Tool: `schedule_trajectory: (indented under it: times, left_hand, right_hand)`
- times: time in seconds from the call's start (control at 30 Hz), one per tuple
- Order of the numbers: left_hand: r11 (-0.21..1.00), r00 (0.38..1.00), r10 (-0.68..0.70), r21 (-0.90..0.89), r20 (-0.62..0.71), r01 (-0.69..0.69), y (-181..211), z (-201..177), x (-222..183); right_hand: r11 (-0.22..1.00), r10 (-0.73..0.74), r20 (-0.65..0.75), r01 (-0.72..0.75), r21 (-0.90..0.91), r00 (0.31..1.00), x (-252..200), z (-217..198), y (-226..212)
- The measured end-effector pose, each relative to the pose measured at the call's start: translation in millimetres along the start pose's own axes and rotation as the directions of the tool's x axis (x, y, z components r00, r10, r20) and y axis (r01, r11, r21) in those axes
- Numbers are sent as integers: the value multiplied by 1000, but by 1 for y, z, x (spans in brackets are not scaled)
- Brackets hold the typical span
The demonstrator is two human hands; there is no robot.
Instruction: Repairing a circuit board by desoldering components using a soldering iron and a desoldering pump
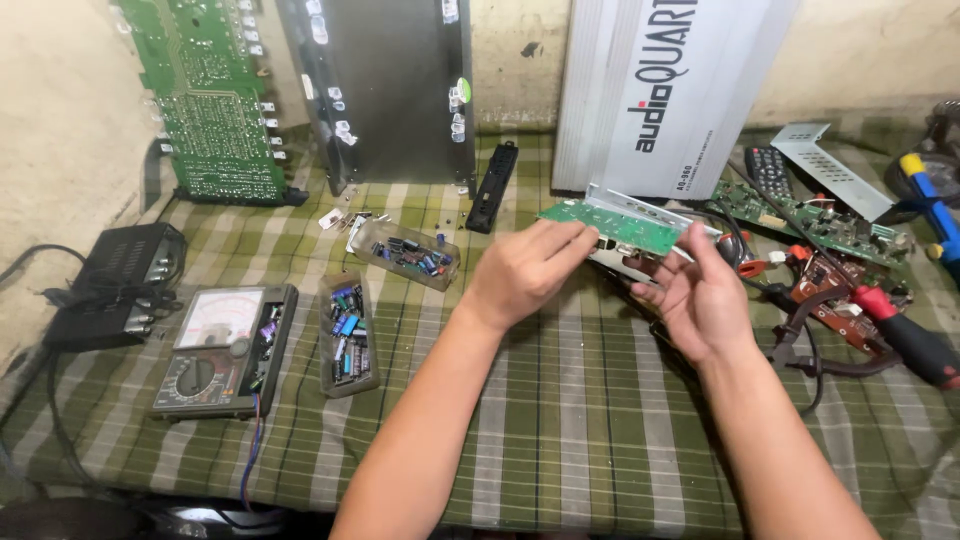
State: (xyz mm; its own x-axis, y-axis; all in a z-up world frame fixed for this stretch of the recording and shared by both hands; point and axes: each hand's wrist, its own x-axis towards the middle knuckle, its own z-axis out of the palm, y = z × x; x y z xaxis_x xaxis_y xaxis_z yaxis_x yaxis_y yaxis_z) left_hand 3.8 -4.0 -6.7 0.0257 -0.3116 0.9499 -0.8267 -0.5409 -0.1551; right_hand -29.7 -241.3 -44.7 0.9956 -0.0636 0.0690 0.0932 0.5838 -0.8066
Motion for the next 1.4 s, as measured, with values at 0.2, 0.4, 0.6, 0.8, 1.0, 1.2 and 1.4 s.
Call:
schedule_trajectory:
  times: [0.2, 0.4, 0.6, 0.8, 1.0, 1.2, 1.4]
  left_hand:
    - [995, 999, -35, -94, 17, 36, -1, -18, 13]
    - [840, 856, -515, -173, 42, 513, -35, -15, -8]
    - [728, 714, -685, -167, -142, 665, -53, -34, -10]
    - [767, 748, -639, -75, -180, 637, -48, -30, -9]
    - [774, 752, -631, -80, -190, 628, -43, -27, -9]
    - [788, 770, -615, -170, -168, 592, -36, -22, -7]
    - [829, 882, -470, -363, -41, 425, 27, -63, 43]
  right_hand:
    - [992, 7, 55, -14, 127, 998, -2, 9, -1]
    - [999, 33, 6, -33, 40, 999, 2, 11, 5]
    - [927, 157, -42, -162, -338, 987, -10, 28, 22]
    - [752, 140, -95, -168, -638, 986, -21, 53, 25]
    - [214, -114, 34, 57, -975, 993, -28, 48, 10]
    - [-132, -523, 470, 477, -869, 712, -27, 23, -3]
    - [-373, -633, 598, 483, -793, 493, -35, 22, -15]
